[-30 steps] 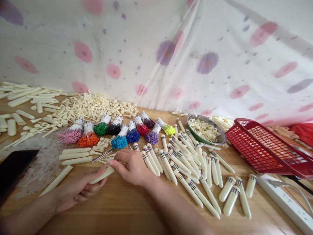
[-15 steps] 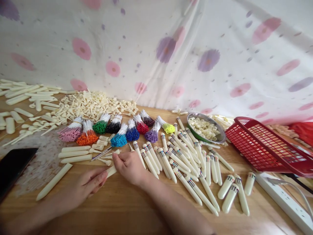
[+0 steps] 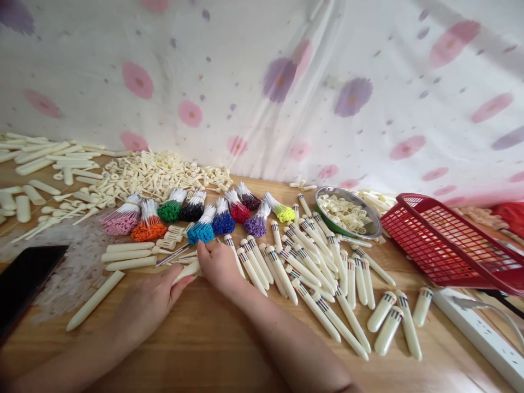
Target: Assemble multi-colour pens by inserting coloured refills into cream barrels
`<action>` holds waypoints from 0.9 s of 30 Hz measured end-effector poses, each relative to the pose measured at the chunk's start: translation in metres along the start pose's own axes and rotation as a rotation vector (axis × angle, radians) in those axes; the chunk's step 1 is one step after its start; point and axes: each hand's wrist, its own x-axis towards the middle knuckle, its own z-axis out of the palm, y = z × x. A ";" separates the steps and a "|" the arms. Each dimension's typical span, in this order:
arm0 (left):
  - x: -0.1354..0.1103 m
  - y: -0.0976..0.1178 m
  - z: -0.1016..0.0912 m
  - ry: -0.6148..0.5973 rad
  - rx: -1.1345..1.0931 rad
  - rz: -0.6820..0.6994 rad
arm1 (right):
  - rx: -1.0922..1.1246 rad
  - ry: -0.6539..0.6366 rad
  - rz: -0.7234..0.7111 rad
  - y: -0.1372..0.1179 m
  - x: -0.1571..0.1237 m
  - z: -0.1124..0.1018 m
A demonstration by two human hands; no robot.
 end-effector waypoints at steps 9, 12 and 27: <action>0.006 -0.014 -0.013 -0.369 -1.118 -0.117 | 0.037 -0.055 -0.230 0.001 -0.002 -0.017; 0.007 -0.023 -0.014 -1.037 -1.604 -0.160 | 0.062 -0.128 -0.494 0.003 -0.003 -0.026; 0.010 -0.022 -0.006 -0.281 -0.985 -0.005 | -0.121 0.041 -0.447 0.014 -0.004 -0.017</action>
